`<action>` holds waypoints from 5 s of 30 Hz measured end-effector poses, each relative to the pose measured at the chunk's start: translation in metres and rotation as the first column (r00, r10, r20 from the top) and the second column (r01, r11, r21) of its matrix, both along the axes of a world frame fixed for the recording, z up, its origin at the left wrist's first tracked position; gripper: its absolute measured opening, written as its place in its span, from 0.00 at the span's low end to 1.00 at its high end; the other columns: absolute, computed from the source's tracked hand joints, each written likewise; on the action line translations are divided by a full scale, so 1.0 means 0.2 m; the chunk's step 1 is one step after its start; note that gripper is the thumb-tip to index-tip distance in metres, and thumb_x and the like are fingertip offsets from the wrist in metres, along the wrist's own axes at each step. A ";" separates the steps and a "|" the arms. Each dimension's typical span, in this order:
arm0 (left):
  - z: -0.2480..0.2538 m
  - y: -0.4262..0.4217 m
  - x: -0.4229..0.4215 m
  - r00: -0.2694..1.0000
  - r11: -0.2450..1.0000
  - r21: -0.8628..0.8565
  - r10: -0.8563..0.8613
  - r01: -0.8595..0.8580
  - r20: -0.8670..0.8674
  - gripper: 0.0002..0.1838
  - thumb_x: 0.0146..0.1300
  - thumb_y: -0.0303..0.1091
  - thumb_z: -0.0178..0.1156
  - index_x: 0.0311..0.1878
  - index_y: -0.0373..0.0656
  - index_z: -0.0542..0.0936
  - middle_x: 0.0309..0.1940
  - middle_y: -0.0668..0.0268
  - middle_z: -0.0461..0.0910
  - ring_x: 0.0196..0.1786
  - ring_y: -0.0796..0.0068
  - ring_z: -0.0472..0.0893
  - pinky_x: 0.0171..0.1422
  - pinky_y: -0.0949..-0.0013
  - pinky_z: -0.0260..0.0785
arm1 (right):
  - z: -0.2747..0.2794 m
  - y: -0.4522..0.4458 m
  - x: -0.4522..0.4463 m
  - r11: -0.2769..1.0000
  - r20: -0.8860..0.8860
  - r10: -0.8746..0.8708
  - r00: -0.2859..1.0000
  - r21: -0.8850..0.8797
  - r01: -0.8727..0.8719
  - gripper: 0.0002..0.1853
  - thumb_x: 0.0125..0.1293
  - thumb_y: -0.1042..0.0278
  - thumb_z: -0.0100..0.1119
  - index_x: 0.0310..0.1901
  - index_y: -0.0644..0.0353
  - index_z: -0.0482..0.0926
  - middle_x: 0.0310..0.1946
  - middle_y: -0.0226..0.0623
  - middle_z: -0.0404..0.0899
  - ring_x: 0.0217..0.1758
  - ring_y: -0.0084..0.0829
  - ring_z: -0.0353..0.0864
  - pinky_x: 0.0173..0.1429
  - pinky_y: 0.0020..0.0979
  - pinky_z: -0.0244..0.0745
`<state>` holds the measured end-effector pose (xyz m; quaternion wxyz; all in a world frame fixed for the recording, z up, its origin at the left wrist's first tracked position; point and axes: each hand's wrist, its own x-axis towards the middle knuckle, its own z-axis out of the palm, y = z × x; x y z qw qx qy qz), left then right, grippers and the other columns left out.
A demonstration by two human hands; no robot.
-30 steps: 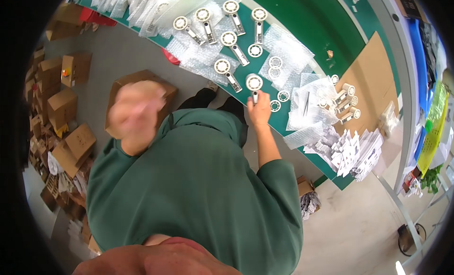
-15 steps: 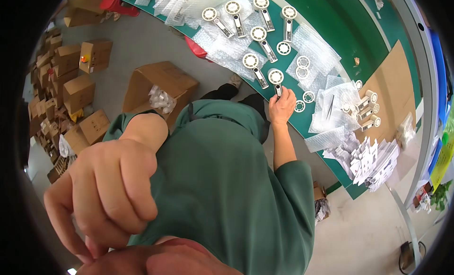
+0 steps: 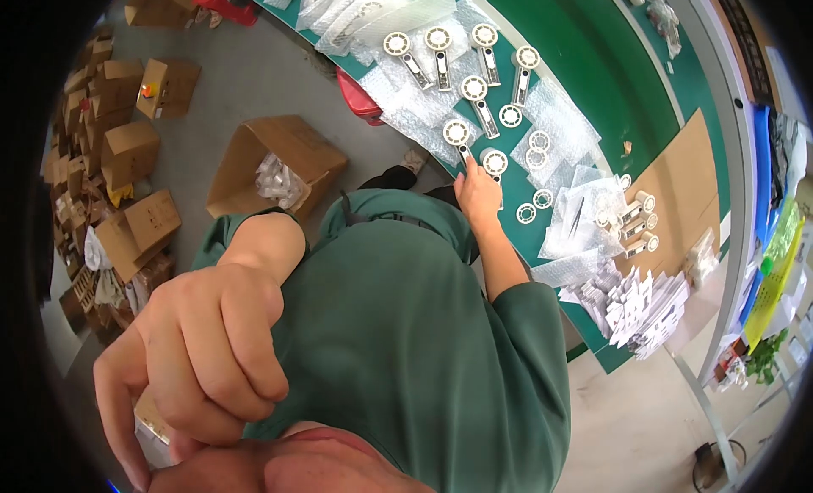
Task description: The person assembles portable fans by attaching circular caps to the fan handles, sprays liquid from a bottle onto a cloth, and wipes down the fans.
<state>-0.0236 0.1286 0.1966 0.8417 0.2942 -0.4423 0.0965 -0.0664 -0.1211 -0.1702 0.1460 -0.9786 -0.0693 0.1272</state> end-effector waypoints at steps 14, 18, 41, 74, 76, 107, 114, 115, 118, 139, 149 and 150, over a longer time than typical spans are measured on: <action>0.02 0.02 0.10 0.976 0.992 0.081 0.084 -0.102 0.201 0.17 0.71 0.42 0.61 0.61 0.68 0.76 0.28 0.64 0.77 0.25 0.74 0.74 0.34 0.75 0.69 | -0.12 -0.18 0.58 0.987 0.286 0.107 0.952 0.084 -0.136 0.23 0.58 0.69 0.62 0.58 0.56 0.77 0.41 0.45 0.78 0.46 0.48 0.79 0.50 0.46 0.74; 0.04 -0.04 -0.01 0.979 0.968 0.168 0.197 -0.185 -0.057 0.16 0.68 0.38 0.64 0.56 0.46 0.74 0.22 0.65 0.78 0.21 0.74 0.74 0.30 0.73 0.71 | -0.14 -0.26 0.74 0.998 0.285 -0.014 0.958 0.066 -0.005 0.25 0.60 0.67 0.62 0.60 0.58 0.74 0.41 0.48 0.78 0.45 0.50 0.79 0.49 0.47 0.75; -1.80 -0.03 -1.21 0.034 0.260 0.701 0.926 0.664 -0.376 0.27 0.69 0.56 0.55 0.59 0.43 0.79 0.56 0.52 0.80 0.60 0.52 0.77 0.65 0.57 0.68 | 0.03 0.27 1.01 0.866 0.033 0.499 0.866 -0.041 -0.498 0.24 0.65 0.56 0.57 0.60 0.58 0.73 0.30 0.52 0.85 0.34 0.52 0.86 0.40 0.48 0.80; -2.25 0.49 -0.65 0.290 0.092 0.395 0.532 0.914 -0.795 0.30 0.76 0.56 0.46 0.62 0.40 0.78 0.59 0.55 0.80 0.62 0.63 0.76 0.68 0.60 0.64 | 0.09 -0.48 -0.47 0.928 0.082 -0.354 0.932 0.152 0.339 0.10 0.62 0.67 0.63 0.45 0.57 0.81 0.34 0.39 0.83 0.35 0.43 0.84 0.39 0.40 0.79; -2.36 0.49 -0.43 0.652 -0.388 0.532 0.321 0.752 -0.687 0.31 0.75 0.58 0.46 0.61 0.39 0.79 0.57 0.51 0.81 0.60 0.59 0.78 0.67 0.59 0.66 | 0.09 -0.54 -0.59 0.843 0.107 -0.537 0.837 0.109 0.527 0.11 0.63 0.66 0.63 0.46 0.57 0.81 0.34 0.39 0.82 0.35 0.42 0.84 0.40 0.40 0.78; -1.81 -0.46 -0.38 0.815 -0.331 0.848 0.551 0.414 -0.183 0.17 0.68 0.38 0.61 0.55 0.39 0.81 0.43 0.56 0.85 0.45 0.65 0.85 0.52 0.64 0.76 | -0.31 -1.07 -0.31 0.901 0.146 -0.427 0.892 0.156 0.405 0.34 0.50 0.63 0.73 0.60 0.54 0.73 0.53 0.44 0.71 0.51 0.45 0.76 0.51 0.45 0.76; -1.84 -0.51 -0.36 0.783 -0.318 0.809 0.567 0.494 -0.255 0.19 0.68 0.38 0.62 0.57 0.38 0.79 0.46 0.55 0.85 0.48 0.65 0.85 0.55 0.65 0.75 | -0.26 -1.11 -0.22 0.950 0.116 -0.312 0.943 0.066 0.306 0.28 0.53 0.64 0.69 0.58 0.53 0.76 0.46 0.41 0.73 0.44 0.41 0.80 0.42 0.41 0.80; -1.85 -0.52 -0.36 0.783 -0.311 0.812 0.564 0.494 -0.260 0.20 0.67 0.38 0.62 0.58 0.38 0.79 0.46 0.55 0.85 0.49 0.64 0.85 0.55 0.65 0.75 | -0.28 -1.10 -0.22 0.952 0.123 -0.305 0.944 0.049 0.301 0.27 0.53 0.65 0.69 0.57 0.53 0.76 0.45 0.41 0.73 0.43 0.41 0.80 0.42 0.41 0.80; -1.87 -0.54 -0.34 0.778 -0.298 0.812 0.565 0.502 -0.273 0.21 0.67 0.38 0.62 0.59 0.37 0.78 0.47 0.53 0.85 0.50 0.63 0.85 0.56 0.65 0.75 | -0.29 -1.10 -0.20 0.957 0.112 -0.290 0.950 0.006 0.291 0.25 0.53 0.66 0.67 0.56 0.53 0.77 0.43 0.40 0.73 0.42 0.40 0.81 0.40 0.41 0.80; -1.94 -0.41 -0.42 0.737 -0.300 0.796 0.628 0.526 -0.250 0.19 0.68 0.38 0.61 0.57 0.39 0.79 0.46 0.54 0.85 0.48 0.63 0.85 0.54 0.63 0.76 | -0.06 -1.33 -0.88 0.583 0.282 -0.807 0.519 0.241 0.776 0.31 0.55 0.59 0.70 0.60 0.59 0.74 0.59 0.51 0.68 0.54 0.52 0.77 0.54 0.45 0.77; -1.60 -1.52 -0.06 0.999 -0.224 0.974 0.005 0.036 -0.036 0.12 0.64 0.36 0.63 0.49 0.45 0.82 0.52 0.58 0.80 0.49 0.59 0.83 0.53 0.61 0.75 | -0.28 -1.29 -1.06 0.416 0.090 -0.909 0.408 0.118 0.902 0.30 0.54 0.58 0.70 0.58 0.58 0.75 0.63 0.53 0.65 0.63 0.56 0.72 0.63 0.47 0.73; -1.64 -1.67 -0.07 0.995 -0.126 0.990 -0.082 -0.062 0.052 0.11 0.64 0.37 0.64 0.48 0.46 0.82 0.55 0.59 0.79 0.52 0.58 0.82 0.54 0.60 0.75 | -0.29 -1.31 -1.08 0.420 0.075 -0.907 0.413 0.163 0.893 0.30 0.54 0.59 0.70 0.58 0.59 0.74 0.62 0.53 0.66 0.61 0.56 0.72 0.62 0.47 0.72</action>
